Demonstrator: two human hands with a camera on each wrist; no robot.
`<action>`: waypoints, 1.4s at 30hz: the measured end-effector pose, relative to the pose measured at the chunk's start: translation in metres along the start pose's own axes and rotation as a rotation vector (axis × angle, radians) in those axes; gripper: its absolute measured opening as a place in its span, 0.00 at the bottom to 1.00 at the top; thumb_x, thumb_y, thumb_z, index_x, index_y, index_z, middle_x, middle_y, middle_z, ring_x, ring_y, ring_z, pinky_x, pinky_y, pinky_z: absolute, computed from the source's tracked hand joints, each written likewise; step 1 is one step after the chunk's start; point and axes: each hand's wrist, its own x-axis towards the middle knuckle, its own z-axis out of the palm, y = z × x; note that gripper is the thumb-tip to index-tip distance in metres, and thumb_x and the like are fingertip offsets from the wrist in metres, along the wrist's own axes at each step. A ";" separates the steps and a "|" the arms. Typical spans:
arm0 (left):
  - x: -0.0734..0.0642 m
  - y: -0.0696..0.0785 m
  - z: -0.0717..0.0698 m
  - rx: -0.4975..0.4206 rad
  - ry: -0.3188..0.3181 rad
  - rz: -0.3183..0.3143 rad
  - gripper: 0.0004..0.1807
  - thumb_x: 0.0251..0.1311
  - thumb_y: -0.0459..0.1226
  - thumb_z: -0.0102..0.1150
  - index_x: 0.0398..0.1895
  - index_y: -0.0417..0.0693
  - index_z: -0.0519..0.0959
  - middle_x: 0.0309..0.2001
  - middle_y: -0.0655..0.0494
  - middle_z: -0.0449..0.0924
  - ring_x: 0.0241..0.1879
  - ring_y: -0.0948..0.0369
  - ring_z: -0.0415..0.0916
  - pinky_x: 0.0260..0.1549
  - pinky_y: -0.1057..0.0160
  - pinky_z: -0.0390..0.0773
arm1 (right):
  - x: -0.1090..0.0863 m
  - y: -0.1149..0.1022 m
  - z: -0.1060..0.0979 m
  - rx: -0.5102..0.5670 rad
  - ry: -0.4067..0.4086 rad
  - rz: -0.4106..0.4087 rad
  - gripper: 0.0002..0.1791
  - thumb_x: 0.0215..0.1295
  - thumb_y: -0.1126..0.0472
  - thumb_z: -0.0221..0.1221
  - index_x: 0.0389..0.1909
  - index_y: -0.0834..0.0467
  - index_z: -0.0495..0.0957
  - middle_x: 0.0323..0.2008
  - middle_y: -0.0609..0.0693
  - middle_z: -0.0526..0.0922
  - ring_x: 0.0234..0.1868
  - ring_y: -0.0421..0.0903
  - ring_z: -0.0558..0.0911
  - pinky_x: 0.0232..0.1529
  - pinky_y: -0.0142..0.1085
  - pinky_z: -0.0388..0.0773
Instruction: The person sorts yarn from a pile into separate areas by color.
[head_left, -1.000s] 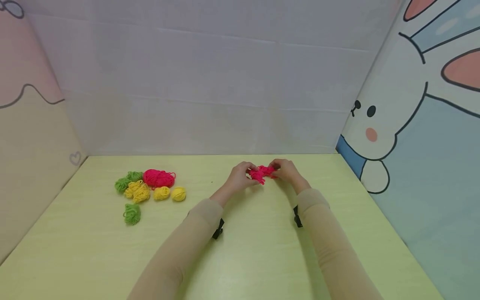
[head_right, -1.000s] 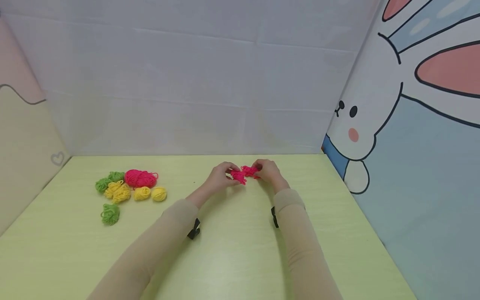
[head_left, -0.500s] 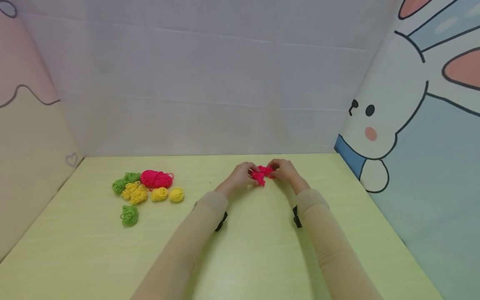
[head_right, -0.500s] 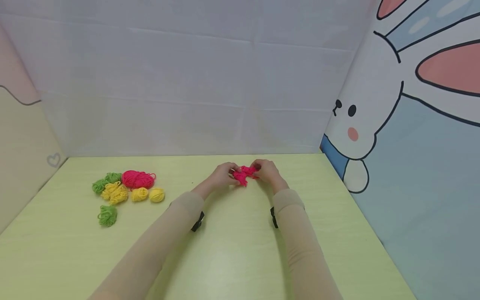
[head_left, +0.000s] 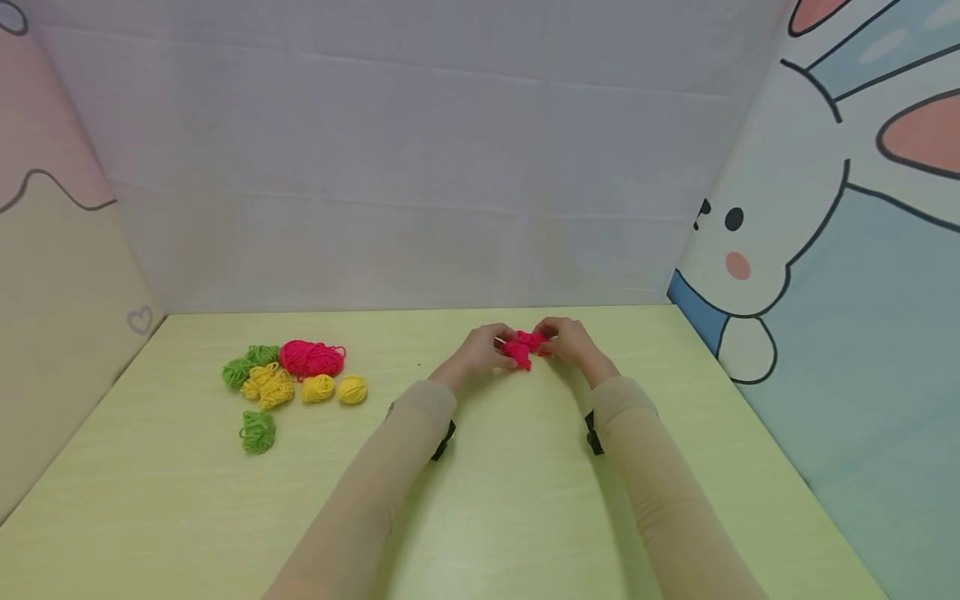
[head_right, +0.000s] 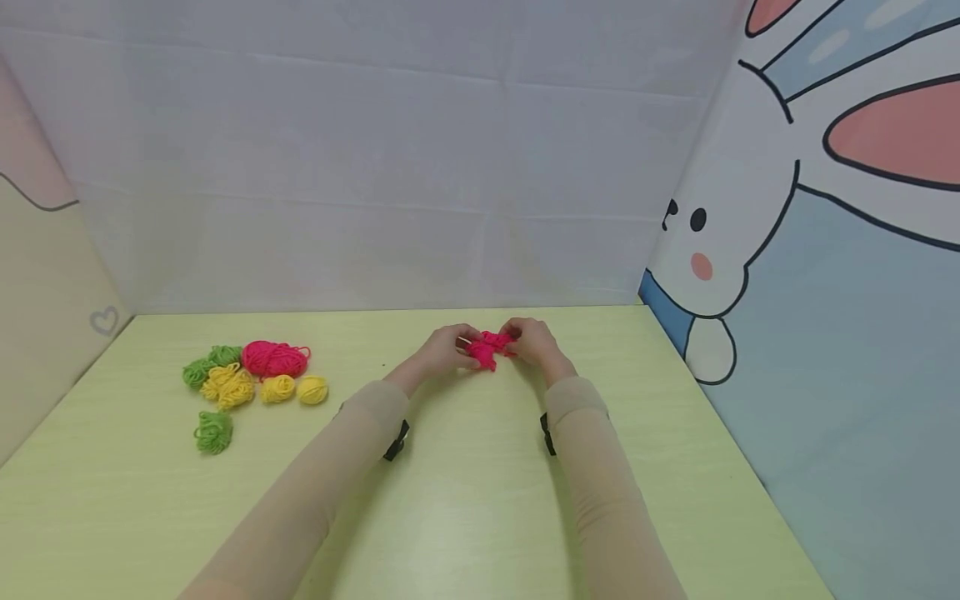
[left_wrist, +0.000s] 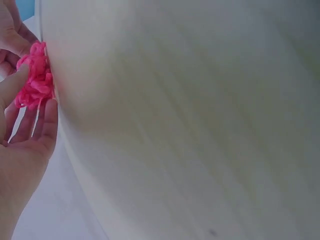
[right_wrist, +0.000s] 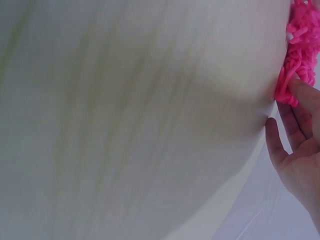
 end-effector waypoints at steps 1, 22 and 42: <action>-0.001 0.001 0.000 -0.004 0.000 -0.001 0.24 0.51 0.31 0.68 0.54 0.45 0.75 0.52 0.54 0.76 0.49 0.57 0.74 0.45 0.65 0.78 | 0.000 0.000 0.000 0.003 0.000 0.000 0.08 0.58 0.68 0.62 0.39 0.59 0.80 0.44 0.56 0.83 0.43 0.49 0.76 0.44 0.38 0.70; -0.027 0.009 -0.033 0.029 0.025 0.153 0.28 0.52 0.34 0.68 0.58 0.48 0.73 0.56 0.52 0.76 0.55 0.56 0.73 0.54 0.57 0.75 | -0.001 -0.002 0.003 0.006 -0.019 0.005 0.10 0.59 0.69 0.61 0.42 0.61 0.80 0.46 0.59 0.82 0.50 0.53 0.78 0.54 0.44 0.71; -0.065 0.043 -0.077 0.015 0.045 0.250 0.28 0.55 0.37 0.66 0.60 0.49 0.71 0.55 0.53 0.75 0.57 0.54 0.71 0.53 0.56 0.74 | 0.000 0.000 0.001 0.003 -0.024 0.020 0.11 0.60 0.69 0.60 0.44 0.61 0.79 0.48 0.59 0.81 0.52 0.55 0.77 0.54 0.45 0.71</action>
